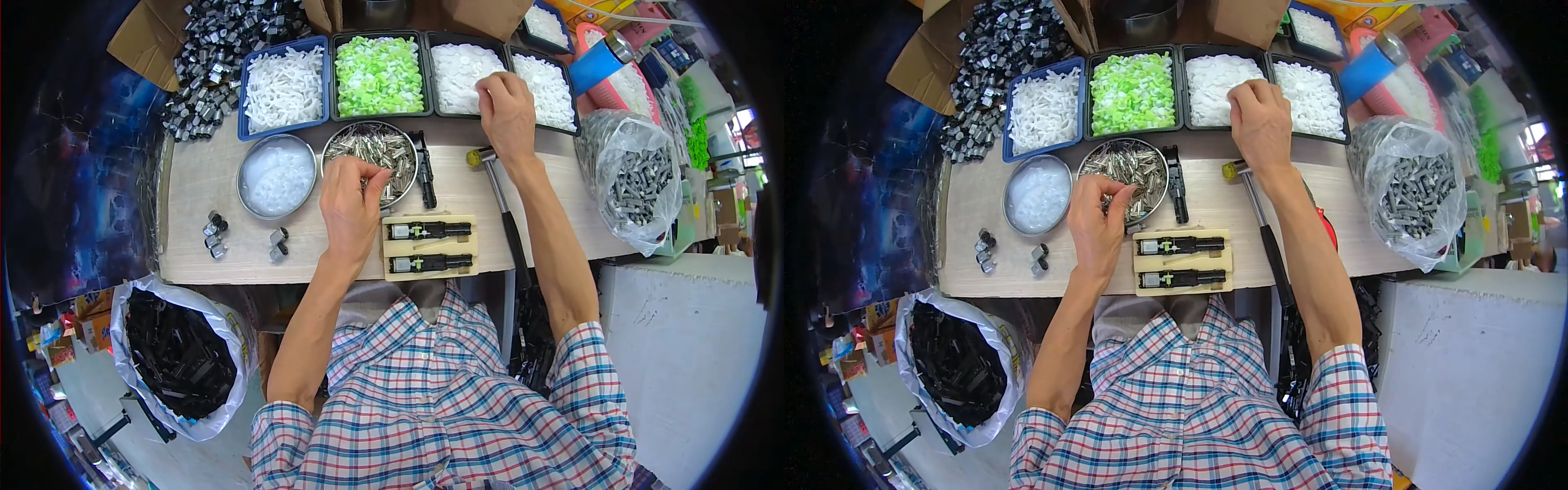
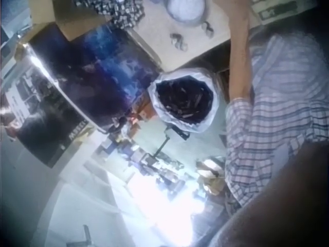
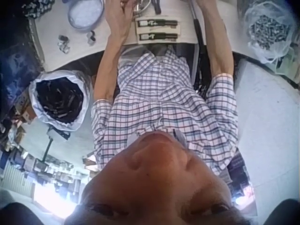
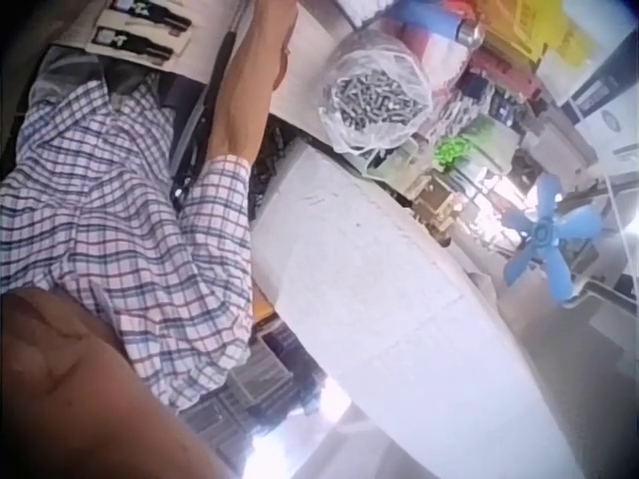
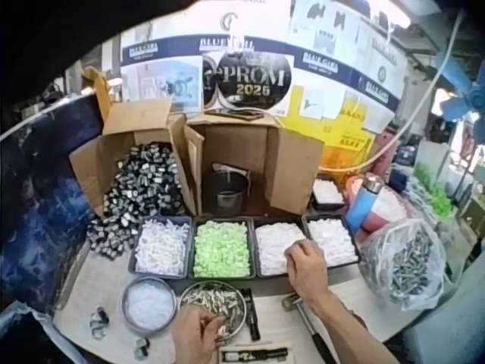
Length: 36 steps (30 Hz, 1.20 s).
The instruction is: Assembling small components and terminals into black housings at a factory workbench using a hammer and pliers.
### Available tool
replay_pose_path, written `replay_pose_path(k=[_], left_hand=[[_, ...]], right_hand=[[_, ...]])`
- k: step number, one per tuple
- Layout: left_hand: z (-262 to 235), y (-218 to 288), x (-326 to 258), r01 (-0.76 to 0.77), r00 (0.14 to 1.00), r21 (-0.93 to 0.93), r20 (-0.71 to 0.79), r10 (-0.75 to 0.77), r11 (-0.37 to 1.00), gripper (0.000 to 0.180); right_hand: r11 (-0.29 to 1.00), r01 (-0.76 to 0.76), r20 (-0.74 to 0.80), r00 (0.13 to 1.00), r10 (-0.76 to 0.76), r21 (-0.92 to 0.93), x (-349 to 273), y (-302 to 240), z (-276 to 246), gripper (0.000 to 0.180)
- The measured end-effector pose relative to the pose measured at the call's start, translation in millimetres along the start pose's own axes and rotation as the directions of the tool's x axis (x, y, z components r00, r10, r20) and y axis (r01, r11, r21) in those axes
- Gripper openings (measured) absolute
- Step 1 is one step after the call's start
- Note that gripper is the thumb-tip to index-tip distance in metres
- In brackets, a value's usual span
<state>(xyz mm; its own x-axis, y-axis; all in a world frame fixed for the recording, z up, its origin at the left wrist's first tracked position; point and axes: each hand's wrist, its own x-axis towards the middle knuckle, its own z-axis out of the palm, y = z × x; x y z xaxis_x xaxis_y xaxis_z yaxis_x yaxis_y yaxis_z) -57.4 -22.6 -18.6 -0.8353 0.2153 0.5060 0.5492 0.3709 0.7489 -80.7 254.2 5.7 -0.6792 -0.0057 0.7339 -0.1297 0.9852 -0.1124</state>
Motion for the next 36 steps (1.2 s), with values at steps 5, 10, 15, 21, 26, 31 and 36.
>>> replay_pose_path(k=[5,10,15,21,26,31,36], left_hand=[[-9,34,-17,0.387,0.922,-0.279,0.103,-0.373,0.879,0.013],[-13,60,-44,0.641,0.755,-0.58,0.36,-0.548,0.502,0.013],[-16,67,-67,0.666,0.731,-0.607,0.416,-0.542,0.433,0.017],[-15,70,-73,0.672,0.723,-0.604,0.411,-0.555,0.429,0.015],[-15,69,-75,0.686,0.714,-0.576,0.414,-0.565,0.445,0.015],[-19,70,-80,0.651,0.756,-0.525,0.377,-0.536,0.549,0.015],[-35,67,-74,0.689,0.718,-0.41,0.5,-0.484,0.598,0.015]], right_hand=[[0.754,-0.448,0.222,0.894,0.39,0.48,-49,-91,-39,0.004],[0.269,-0.743,0.555,0.648,0.522,0.613,-106,-153,-73,0.009],[0.151,-0.754,0.586,0.605,0.539,0.64,-116,-172,-88,0.007],[0.175,-0.76,0.588,0.608,0.534,0.626,-120,-175,-91,0.007],[0.287,-0.719,0.509,0.666,0.546,0.633,-128,-177,-88,0.01],[0.723,-0.381,0.259,0.924,0.28,0.577,-128,-170,-89,0.018],[0.451,-0.672,0.606,0.734,0.306,0.587,-116,-157,-117,0.019]])
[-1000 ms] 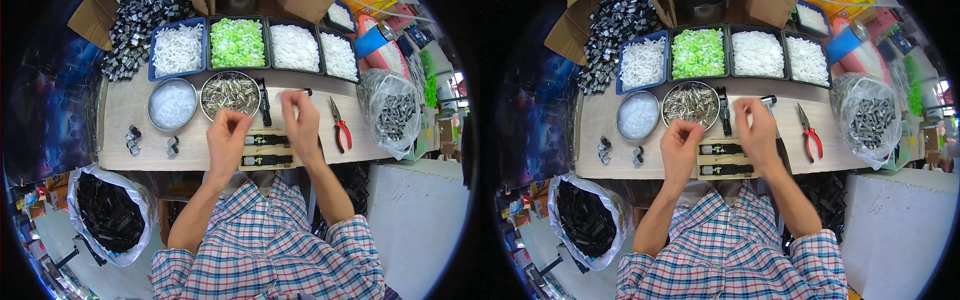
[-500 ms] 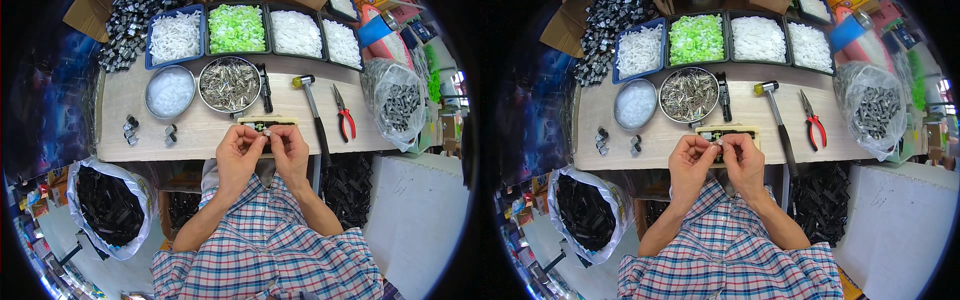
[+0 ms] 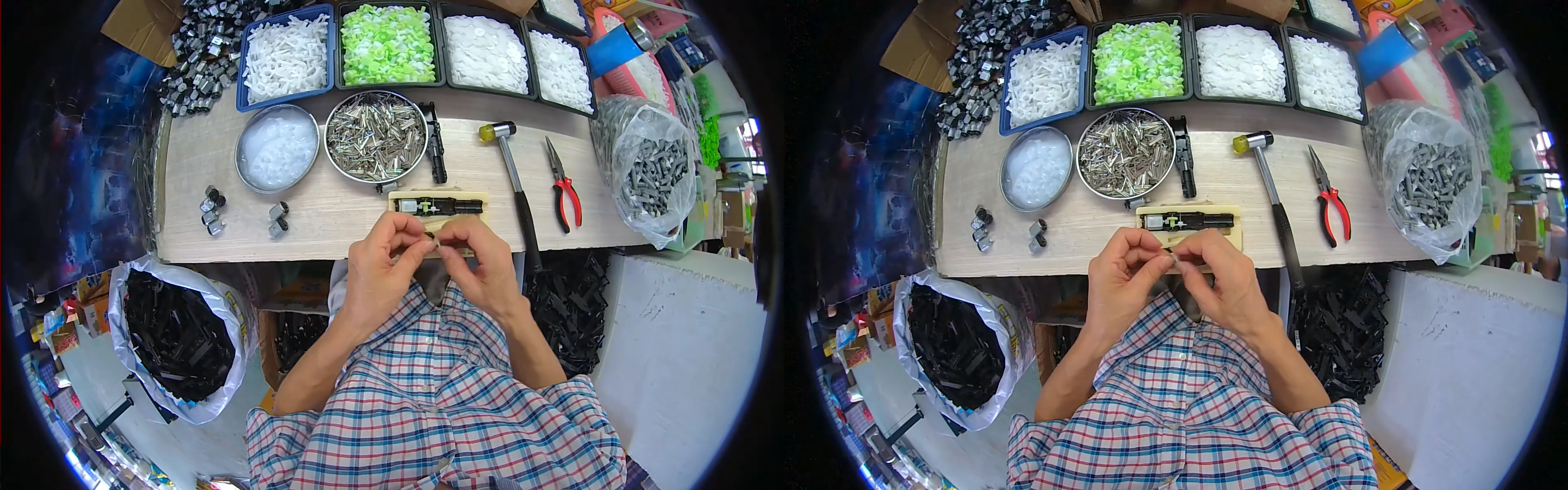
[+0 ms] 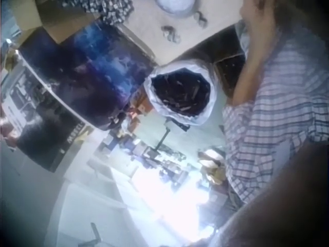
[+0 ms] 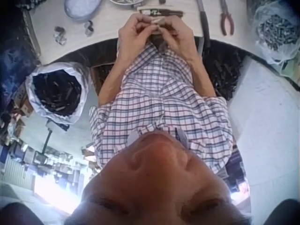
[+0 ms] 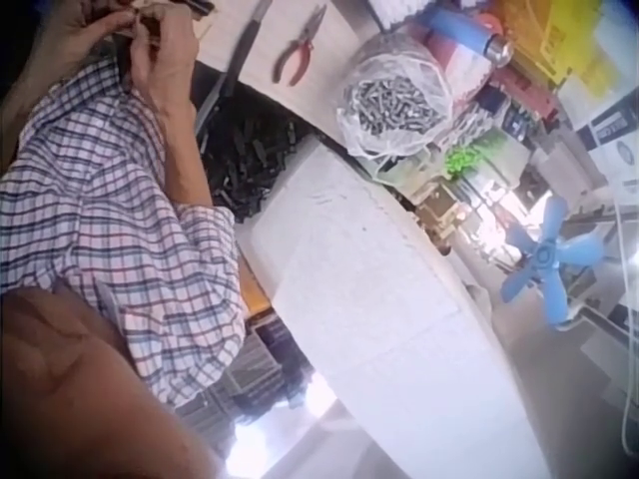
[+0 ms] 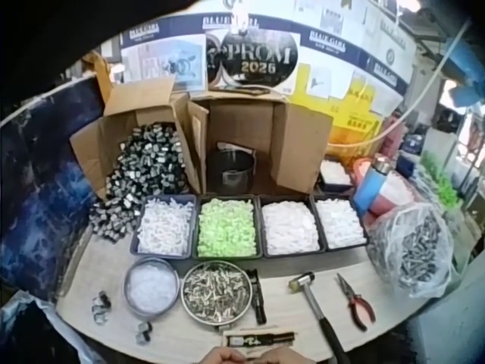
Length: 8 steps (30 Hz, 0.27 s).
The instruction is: Assembling small components and terminals into black housings at a factory workbench using a hammer and pliers.
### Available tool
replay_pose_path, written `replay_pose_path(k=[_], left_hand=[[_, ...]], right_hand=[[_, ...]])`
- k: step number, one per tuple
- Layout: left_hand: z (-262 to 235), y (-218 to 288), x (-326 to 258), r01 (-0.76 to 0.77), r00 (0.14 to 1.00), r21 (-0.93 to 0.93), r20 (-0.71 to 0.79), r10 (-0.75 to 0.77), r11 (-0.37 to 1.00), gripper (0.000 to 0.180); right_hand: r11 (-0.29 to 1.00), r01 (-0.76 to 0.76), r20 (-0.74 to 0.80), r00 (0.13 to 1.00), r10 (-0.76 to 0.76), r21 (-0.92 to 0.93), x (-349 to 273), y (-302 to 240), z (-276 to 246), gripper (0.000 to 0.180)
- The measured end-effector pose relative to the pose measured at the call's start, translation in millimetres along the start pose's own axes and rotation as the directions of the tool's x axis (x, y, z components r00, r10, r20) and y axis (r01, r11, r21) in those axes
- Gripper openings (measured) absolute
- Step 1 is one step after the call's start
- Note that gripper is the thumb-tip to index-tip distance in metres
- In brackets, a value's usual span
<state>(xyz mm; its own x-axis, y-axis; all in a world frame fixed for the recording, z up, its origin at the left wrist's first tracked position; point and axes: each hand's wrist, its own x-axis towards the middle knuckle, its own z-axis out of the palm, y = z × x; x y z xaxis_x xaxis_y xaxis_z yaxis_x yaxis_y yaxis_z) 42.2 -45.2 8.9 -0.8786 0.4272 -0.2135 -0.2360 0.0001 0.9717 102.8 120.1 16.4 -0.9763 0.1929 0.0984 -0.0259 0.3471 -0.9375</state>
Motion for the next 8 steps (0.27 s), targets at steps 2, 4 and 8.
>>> replay_pose_path(k=[2,4,8], left_hand=[[-4,-1,-1,0.016,0.998,0.046,0.052,-0.019,0.999,0.015],[-5,-3,-2,0.011,0.993,0.029,0.121,-0.015,1.0,0.014],[-4,-3,-3,-0.029,0.99,0.133,0.14,0.01,0.991,0.014]], right_hand=[[0.999,0.033,0.182,0.983,-0.027,-0.03,1,-4,-12,0.02],[0.996,0.057,0.212,0.976,-0.042,-0.067,-1,-1,-18,0.021],[0.979,0.128,0.31,0.948,-0.073,-0.161,-2,5,-23,0.023]])
